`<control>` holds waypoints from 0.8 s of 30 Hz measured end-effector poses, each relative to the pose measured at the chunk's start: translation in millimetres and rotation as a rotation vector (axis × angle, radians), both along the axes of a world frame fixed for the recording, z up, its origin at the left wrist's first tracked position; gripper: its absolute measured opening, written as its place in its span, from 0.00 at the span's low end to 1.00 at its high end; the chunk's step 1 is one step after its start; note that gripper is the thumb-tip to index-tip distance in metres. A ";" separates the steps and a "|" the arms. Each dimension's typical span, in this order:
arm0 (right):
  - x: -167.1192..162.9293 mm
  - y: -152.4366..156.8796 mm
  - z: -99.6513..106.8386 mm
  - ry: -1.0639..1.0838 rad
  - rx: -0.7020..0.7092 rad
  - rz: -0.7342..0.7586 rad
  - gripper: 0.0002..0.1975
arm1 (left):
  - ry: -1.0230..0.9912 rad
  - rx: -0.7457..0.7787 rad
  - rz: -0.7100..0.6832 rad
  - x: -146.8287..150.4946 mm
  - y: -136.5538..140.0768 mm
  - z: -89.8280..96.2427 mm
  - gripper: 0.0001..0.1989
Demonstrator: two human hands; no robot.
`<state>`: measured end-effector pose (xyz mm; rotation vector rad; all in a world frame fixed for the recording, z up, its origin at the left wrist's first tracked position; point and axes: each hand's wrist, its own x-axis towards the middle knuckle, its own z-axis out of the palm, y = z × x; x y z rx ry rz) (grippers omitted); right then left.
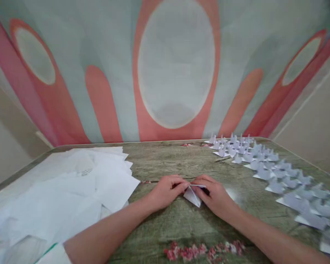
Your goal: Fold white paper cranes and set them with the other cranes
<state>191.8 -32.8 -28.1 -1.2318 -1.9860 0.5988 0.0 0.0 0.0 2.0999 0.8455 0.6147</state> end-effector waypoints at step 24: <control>1.3 -2.0 -2.4 -0.025 0.025 0.005 0.11 | -0.026 -0.004 0.119 11.6 2.0 -11.6 0.09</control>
